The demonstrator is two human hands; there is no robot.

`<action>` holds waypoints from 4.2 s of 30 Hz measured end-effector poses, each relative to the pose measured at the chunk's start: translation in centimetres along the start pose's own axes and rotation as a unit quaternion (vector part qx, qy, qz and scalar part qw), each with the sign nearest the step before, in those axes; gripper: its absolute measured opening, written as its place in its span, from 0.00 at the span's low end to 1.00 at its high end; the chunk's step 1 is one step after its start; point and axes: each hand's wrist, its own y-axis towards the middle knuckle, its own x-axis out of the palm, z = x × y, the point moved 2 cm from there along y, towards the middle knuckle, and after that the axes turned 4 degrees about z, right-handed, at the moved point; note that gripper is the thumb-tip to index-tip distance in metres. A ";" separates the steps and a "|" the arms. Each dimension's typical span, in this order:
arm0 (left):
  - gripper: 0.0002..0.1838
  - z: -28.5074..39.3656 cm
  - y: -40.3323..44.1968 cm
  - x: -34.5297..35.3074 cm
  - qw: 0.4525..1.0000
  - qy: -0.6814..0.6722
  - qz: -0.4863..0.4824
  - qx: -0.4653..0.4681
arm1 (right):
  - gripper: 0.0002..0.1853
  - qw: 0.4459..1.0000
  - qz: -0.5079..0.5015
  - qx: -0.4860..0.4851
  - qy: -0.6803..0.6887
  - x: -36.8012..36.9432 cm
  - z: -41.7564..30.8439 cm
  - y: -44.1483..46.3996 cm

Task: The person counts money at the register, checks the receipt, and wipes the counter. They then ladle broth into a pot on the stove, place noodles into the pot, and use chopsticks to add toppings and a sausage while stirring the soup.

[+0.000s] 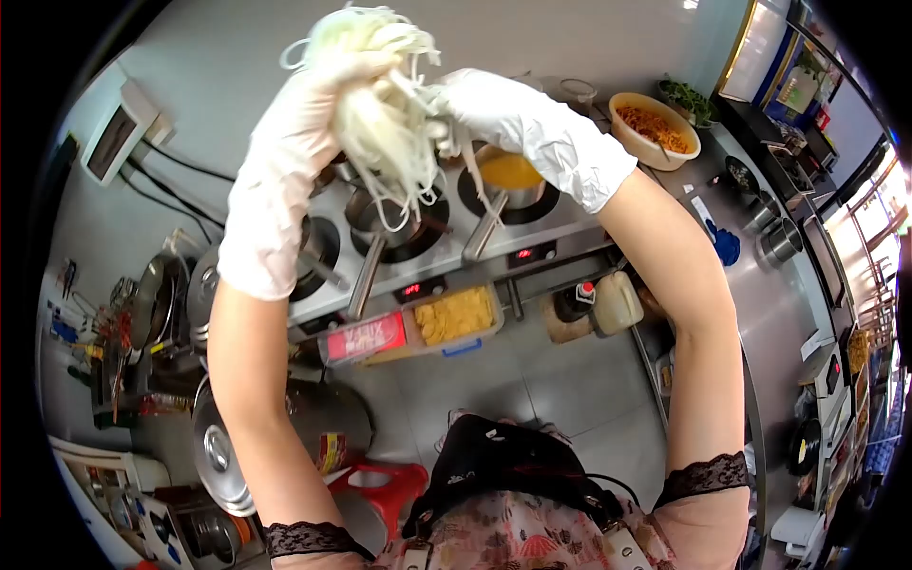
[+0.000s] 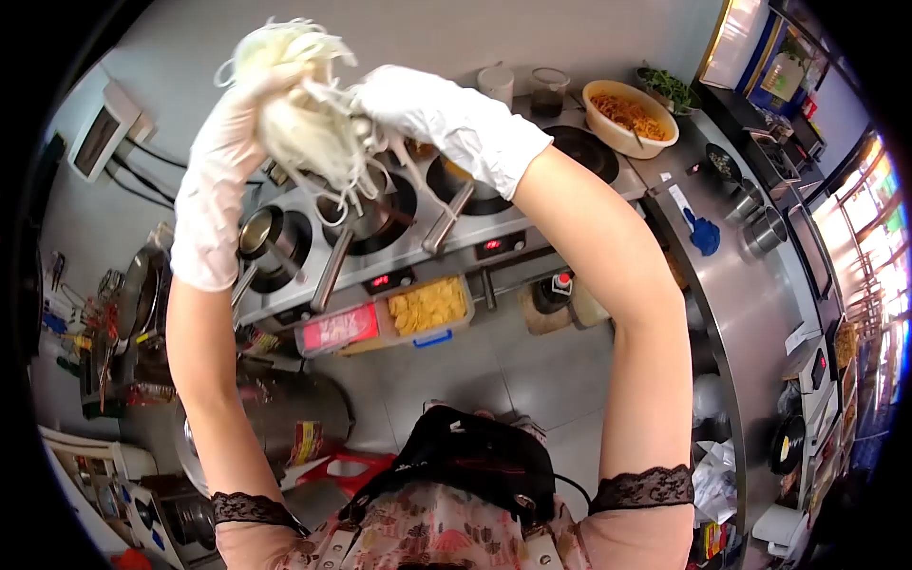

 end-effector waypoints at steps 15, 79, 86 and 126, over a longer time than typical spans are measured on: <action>0.27 -25.4 26.4 -1.2 0.998 -0.016 -0.049 -0.040 | 0.19 0.966 0.160 0.003 -0.201 -18.3 22.7 15.7; 0.17 -7.0 -27.8 -9.7 0.875 0.368 0.299 -0.097 | 0.16 0.934 0.179 0.064 -0.302 -14.7 21.7 16.0; 0.15 -6.6 -28.6 -11.1 0.917 0.269 0.290 -0.049 | 0.13 0.624 0.346 -0.587 -0.384 0.8 -5.2 8.0; 0.16 -11.4 -14.0 -3.5 0.961 0.235 0.110 -0.097 | 0.14 0.594 0.711 -0.265 -0.267 -38.3 1.4 -14.3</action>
